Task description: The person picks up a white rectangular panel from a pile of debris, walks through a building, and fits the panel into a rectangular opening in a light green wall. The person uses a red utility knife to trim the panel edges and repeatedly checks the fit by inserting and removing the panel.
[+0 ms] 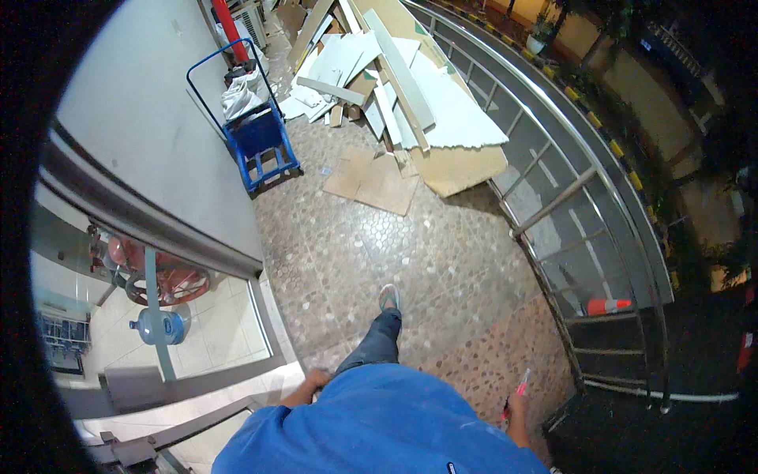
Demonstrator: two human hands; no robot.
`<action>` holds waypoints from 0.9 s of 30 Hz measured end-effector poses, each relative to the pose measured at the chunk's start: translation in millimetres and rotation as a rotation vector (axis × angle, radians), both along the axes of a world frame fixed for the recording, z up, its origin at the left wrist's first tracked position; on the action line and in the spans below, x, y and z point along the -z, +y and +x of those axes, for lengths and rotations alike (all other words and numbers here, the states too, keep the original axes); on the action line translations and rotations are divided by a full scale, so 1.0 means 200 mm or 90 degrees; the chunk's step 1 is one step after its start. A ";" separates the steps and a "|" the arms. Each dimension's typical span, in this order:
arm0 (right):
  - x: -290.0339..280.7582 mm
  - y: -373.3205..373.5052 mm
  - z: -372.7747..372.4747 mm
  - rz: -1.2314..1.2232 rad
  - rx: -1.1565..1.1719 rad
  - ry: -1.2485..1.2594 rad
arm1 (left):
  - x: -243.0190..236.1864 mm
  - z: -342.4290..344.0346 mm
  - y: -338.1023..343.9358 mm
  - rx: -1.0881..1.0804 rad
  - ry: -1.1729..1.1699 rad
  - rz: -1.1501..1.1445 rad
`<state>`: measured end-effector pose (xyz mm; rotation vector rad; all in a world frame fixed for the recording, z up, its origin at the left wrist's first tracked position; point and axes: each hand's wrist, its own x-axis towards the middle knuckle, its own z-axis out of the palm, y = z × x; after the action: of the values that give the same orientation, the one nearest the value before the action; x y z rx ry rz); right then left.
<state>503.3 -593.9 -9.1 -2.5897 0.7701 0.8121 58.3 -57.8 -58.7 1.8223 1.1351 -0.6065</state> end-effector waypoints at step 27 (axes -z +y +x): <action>0.26 2.44 3.10 0.050 -0.509 0.047 | -0.44 2.63 1.64 -0.393 -0.027 0.015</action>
<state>1123.0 -106.3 -61.7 -2.7886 -0.3322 1.1083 584.9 269.6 29.6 1.3823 1.5811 -0.1895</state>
